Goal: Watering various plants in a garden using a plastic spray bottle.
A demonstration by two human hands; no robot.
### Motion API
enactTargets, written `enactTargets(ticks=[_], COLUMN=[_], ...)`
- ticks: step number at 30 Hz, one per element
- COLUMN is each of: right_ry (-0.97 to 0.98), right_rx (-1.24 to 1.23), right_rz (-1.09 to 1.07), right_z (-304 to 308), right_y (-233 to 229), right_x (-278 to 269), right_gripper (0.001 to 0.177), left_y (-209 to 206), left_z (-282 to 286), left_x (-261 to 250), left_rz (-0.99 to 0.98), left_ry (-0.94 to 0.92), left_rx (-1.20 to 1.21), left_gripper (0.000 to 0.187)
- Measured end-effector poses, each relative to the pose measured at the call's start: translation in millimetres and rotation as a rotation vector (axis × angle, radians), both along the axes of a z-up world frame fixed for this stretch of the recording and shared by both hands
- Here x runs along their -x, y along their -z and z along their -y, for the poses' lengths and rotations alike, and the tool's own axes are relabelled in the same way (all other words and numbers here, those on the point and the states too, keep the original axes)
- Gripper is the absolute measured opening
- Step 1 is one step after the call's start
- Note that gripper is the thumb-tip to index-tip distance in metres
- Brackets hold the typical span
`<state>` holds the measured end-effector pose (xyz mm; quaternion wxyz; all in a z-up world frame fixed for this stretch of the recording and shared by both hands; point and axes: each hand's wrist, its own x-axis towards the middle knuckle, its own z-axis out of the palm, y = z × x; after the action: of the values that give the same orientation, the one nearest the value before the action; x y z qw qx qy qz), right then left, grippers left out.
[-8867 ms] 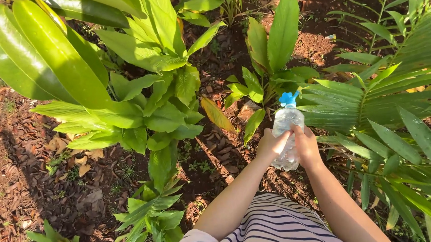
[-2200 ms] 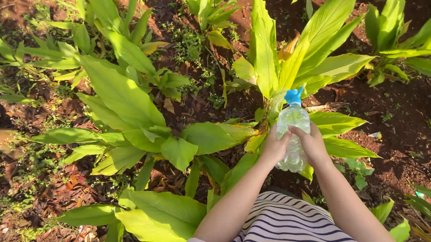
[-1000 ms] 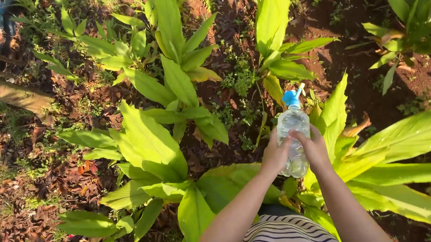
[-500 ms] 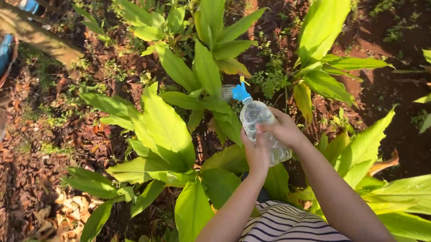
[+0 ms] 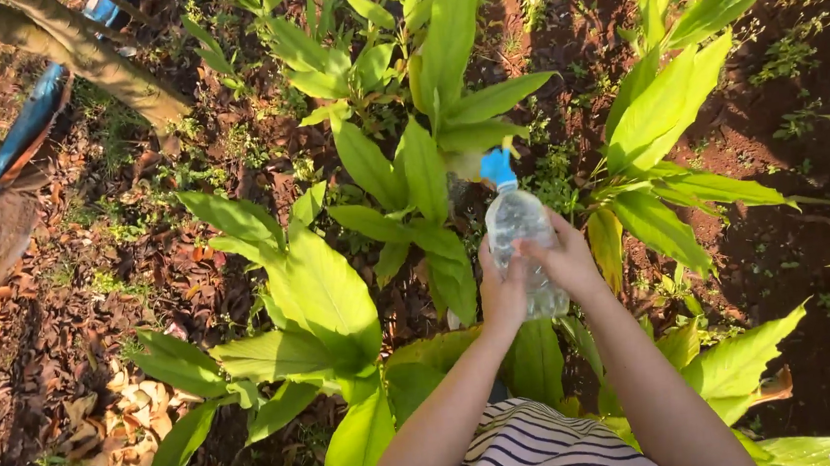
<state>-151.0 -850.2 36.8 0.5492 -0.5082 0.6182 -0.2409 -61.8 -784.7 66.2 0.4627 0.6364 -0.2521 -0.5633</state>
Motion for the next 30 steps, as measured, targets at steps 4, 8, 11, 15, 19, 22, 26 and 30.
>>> enactTargets(ticks=[4, 8, 11, 15, 19, 22, 26, 30], right_ry=[0.093, 0.105, 0.085, 0.139, 0.308, 0.475, 0.628, 0.784], right_rx=[0.159, 0.056, -0.011, 0.007, -0.041, -0.114, -0.269, -0.155], right_rz=[0.049, -0.066, -0.164, -0.129, -0.121, -0.106, -0.219, -0.193], right_z=[31, 59, 80, 107, 110, 103, 93, 73], right_y=[-31, -24, -17, -16, -42, -16, 4, 61], right_x=[-7, -12, -21, -28, -22, 13, 67, 132], right_gripper=[0.078, 0.078, 0.081, 0.081, 0.083, 0.084, 0.101, 0.086], left_y=[1, 41, 29, 36, 2, 50, 110, 80], left_z=[45, 77, 94, 125, 149, 163, 179, 169], left_x=[-12, -15, -23, -29, -27, 0, 47, 81], left_rz=[0.088, 0.010, -0.034, -0.023, -0.026, 0.008, 0.008, -0.050], left_ry=[0.099, 0.103, 0.106, 0.124, 0.312, 0.493, 0.712, 0.841], left_rx=[0.110, 0.063, -0.005, 0.015, -0.058, -0.118, -0.140, -0.149], left_gripper=[0.072, 0.070, 0.074, 0.074, 0.078, 0.077, 0.084, 0.081])
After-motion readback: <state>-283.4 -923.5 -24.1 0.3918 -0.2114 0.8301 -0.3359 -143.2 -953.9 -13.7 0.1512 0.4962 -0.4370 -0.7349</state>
